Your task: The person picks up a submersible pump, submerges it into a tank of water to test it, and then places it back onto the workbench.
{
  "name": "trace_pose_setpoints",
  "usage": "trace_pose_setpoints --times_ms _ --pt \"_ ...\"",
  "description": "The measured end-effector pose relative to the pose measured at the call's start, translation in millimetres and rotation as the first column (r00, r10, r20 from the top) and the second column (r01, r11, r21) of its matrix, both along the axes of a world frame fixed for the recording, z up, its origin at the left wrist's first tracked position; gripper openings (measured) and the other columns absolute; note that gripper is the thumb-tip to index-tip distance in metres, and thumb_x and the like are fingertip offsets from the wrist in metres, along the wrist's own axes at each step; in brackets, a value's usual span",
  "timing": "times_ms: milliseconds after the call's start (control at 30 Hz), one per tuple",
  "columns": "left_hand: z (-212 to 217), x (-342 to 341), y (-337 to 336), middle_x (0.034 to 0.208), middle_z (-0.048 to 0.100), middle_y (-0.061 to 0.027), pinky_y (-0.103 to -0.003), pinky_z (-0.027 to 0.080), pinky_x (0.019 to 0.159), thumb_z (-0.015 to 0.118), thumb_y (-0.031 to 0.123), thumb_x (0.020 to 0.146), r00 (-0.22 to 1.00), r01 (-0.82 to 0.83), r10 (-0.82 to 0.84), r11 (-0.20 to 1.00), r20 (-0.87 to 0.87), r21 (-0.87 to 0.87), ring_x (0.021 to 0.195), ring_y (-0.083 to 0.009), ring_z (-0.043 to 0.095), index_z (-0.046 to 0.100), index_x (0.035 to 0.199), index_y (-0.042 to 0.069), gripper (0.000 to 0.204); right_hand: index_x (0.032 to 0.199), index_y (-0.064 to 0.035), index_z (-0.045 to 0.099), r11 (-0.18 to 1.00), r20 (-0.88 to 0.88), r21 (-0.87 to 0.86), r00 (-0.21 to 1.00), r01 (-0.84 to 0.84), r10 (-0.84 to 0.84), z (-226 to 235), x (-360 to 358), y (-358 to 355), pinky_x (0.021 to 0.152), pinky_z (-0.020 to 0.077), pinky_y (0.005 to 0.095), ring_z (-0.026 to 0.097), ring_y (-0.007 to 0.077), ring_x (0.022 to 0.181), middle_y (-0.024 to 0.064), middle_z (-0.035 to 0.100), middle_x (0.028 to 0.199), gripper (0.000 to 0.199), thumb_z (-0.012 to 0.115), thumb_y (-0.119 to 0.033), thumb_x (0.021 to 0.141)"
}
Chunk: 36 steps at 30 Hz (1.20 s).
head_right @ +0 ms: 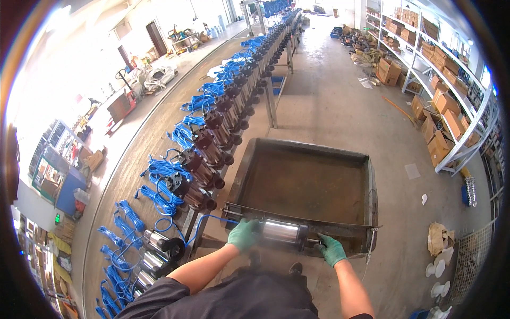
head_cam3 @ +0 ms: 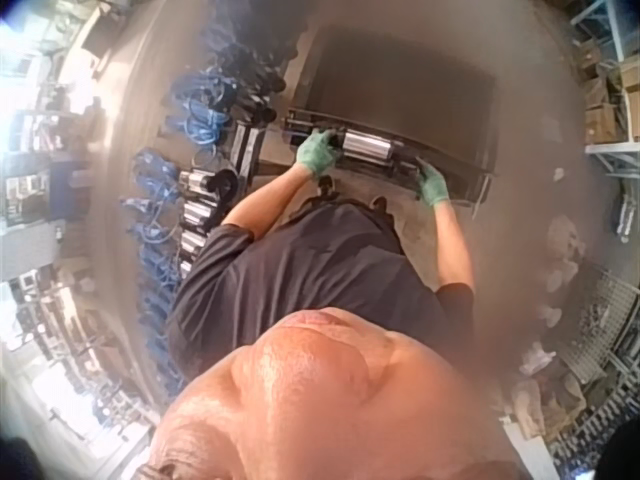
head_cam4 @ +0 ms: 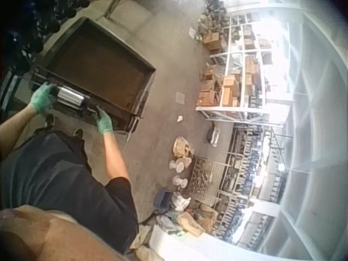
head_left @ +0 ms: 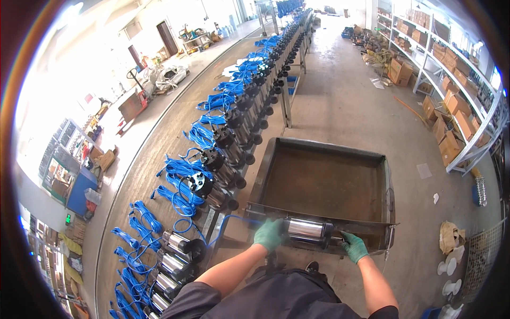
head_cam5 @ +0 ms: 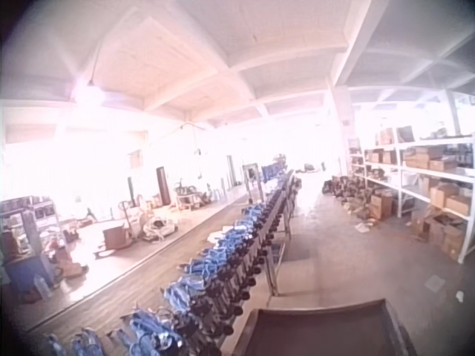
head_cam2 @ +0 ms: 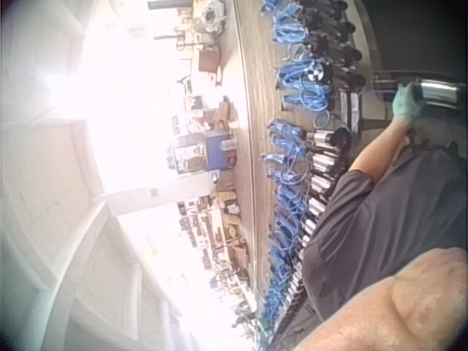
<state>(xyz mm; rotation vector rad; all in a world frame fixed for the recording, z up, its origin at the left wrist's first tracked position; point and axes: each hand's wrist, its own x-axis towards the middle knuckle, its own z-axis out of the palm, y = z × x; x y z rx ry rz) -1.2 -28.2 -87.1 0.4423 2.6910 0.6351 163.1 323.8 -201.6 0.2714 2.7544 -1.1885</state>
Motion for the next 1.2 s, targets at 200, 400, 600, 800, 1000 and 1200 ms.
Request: trace_pose_setpoints --times_ms 200,400,600,800,1000,1200 --pt "2.4 0.9 -6.5 0.116 0.068 -0.0154 -0.049 0.054 0.095 0.078 0.029 0.085 1.0 -0.012 0.011 0.999 0.011 0.048 0.113 -0.036 0.064 0.069 0.112 0.017 0.032 0.147 -0.0111 0.057 0.885 -0.29 0.329 0.928 0.328 -0.236 27.5 35.3 13.3 0.112 0.0449 0.0501 0.054 0.0415 0.135 0.0202 0.058 0.147 0.057 0.072 -0.017 0.093" --pt "5.1 2.1 -3.6 0.118 0.068 -0.0152 -0.049 0.054 0.093 0.08 0.031 0.084 0.999 -0.028 0.028 1.0 0.016 0.013 0.112 -0.036 0.065 0.068 0.119 0.016 0.04 0.133 -0.0012 0.054 0.496 0.13 0.145 0.48 0.856 -0.868 -71.0 131.9 102.6 0.073 0.0578 0.0538 0.067 0.0378 0.097 0.0192 0.064 0.115 0.053 0.076 -0.027 0.093" --pt "-5.2 -2.3 -4.6 0.125 0.065 -0.0178 -0.049 0.055 0.095 0.079 0.032 0.086 1.0 0.009 -0.009 1.0 0.014 -0.004 0.114 -0.0379 0.065 0.064 0.132 0.016 0.051 0.125 -0.0049 0.047 0.448 0.081 -0.098 0.456 0.889 -0.886 -93.4 60.8 181.1 0.051 0.053 0.0481 0.063 0.0289 0.07 0.0144 0.064 0.095 0.049 0.075 -0.031 0.094" --pt "-7.1 -22.7 44.4 0.132 0.063 -0.0192 -0.048 0.054 0.101 0.079 0.033 0.086 0.993 0.119 -0.116 0.98 -0.028 0.161 0.119 -0.0384 0.064 0.062 0.139 0.017 0.057 0.121 -0.0093 0.053 0.395 -0.178 -0.136 0.37 0.909 -0.912 -93.0 59.5 328.3 0.08 0.0515 0.0444 0.056 0.0236 0.089 0.0099 0.064 0.099 0.031 0.07 -0.022 0.098" --pt "-19.3 0.3 -15.7 0.132 0.063 -0.0206 -0.047 0.054 0.102 0.083 0.036 0.083 0.999 -0.042 0.042 0.999 0.025 -0.001 0.123 -0.0398 0.062 0.061 0.141 0.02 0.064 0.101 -0.013 0.062 0.653 0.125 -0.284 0.702 0.702 -0.701 -21.1 12.6 87.4 0.061 0.0485 0.0351 0.055 0.0148 0.069 0.0006 0.06 0.08 0.005 0.063 -0.017 0.098" --pt "-68.8 -1.8 -16.9 0.128 0.066 -0.0213 -0.04 0.056 0.098 0.091 0.027 0.079 0.978 -0.201 0.144 0.846 0.151 0.493 0.112 -0.0325 0.068 0.057 0.139 0.001 0.074 0.083 -0.018 0.074 0.419 0.329 -0.59 0.68 0.69 -0.656 -7.2 3.5 0.9 0.044 0.0392 0.0283 0.048 0.0096 0.049 -0.0029 0.057 0.063 0.026 0.055 -0.025 0.099"
